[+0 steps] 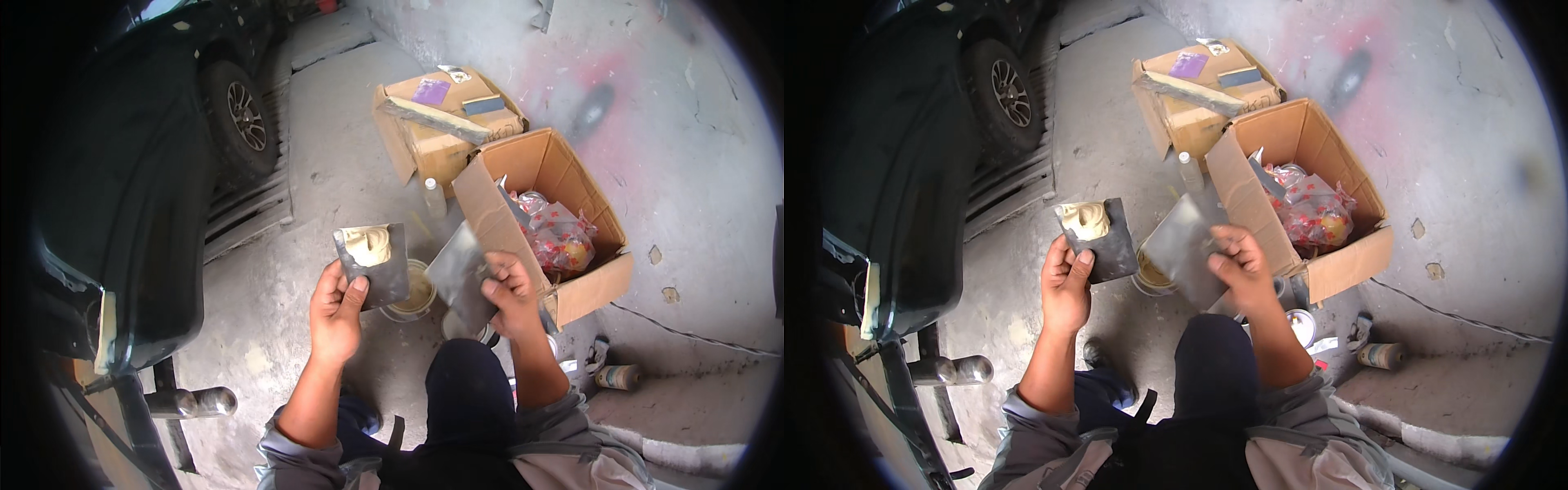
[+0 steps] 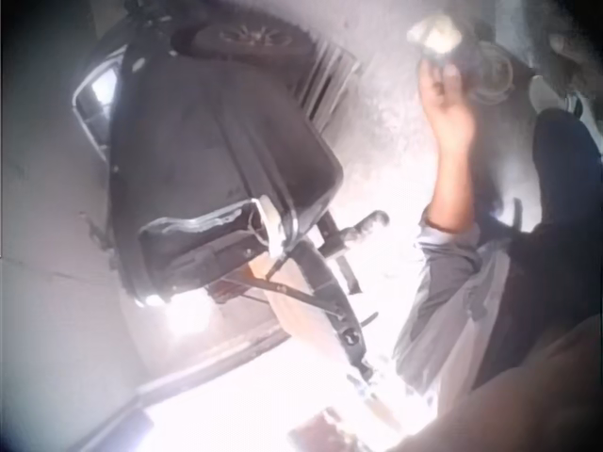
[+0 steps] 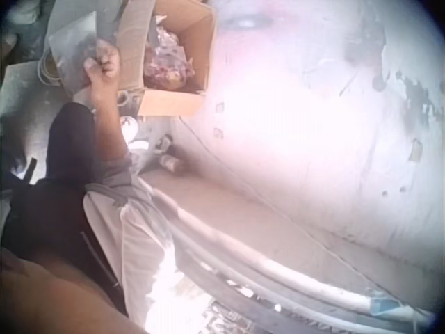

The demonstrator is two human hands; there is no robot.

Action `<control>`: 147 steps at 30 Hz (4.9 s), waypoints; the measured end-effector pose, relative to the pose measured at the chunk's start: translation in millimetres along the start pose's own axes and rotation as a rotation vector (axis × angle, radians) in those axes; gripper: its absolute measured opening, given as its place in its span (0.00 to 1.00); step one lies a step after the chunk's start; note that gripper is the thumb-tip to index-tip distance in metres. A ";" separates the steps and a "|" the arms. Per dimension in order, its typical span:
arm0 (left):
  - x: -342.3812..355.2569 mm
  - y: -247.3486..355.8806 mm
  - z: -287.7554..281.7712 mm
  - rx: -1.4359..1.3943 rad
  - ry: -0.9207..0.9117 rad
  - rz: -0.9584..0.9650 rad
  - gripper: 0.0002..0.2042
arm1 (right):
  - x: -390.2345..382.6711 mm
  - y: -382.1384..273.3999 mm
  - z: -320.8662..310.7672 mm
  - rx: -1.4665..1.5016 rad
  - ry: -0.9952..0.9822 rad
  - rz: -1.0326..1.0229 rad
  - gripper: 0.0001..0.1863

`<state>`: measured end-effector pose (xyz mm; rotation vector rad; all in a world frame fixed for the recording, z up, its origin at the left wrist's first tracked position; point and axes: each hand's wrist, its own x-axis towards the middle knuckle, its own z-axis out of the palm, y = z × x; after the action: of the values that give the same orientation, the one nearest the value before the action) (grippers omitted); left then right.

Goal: The person mixes a beige filler in a bucket, transfers it onto a metal mixing board, and applies it to a damaged area on the side of a black car using a putty knife. The person then smooths the applied filler with a flat metal tool.

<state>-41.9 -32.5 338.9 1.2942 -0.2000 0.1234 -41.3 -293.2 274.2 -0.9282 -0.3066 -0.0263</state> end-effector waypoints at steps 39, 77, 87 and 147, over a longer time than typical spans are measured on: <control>-5.0 -1.9 -29.9 -0.114 -0.391 -0.328 0.18 | 38.7 -66.3 52.0 -0.641 -0.679 -0.306 0.34; -14.5 -27.2 26.3 -0.415 0.281 -0.228 0.13 | -21.9 24.5 62.4 -0.633 -0.077 -0.351 0.29; -17.3 -33.0 27.5 -0.228 0.291 -0.024 0.18 | -21.4 10.1 83.3 -0.469 0.055 -0.245 0.25; -54.3 -10.0 -91.4 -0.095 0.338 -0.391 0.21 | -86.4 149.0 -106.9 -1.635 0.033 -0.010 0.26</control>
<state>-85.8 53.9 294.1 1.1755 0.3318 -0.0033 -74.5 -297.4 74.2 -2.5410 -0.2154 -0.3393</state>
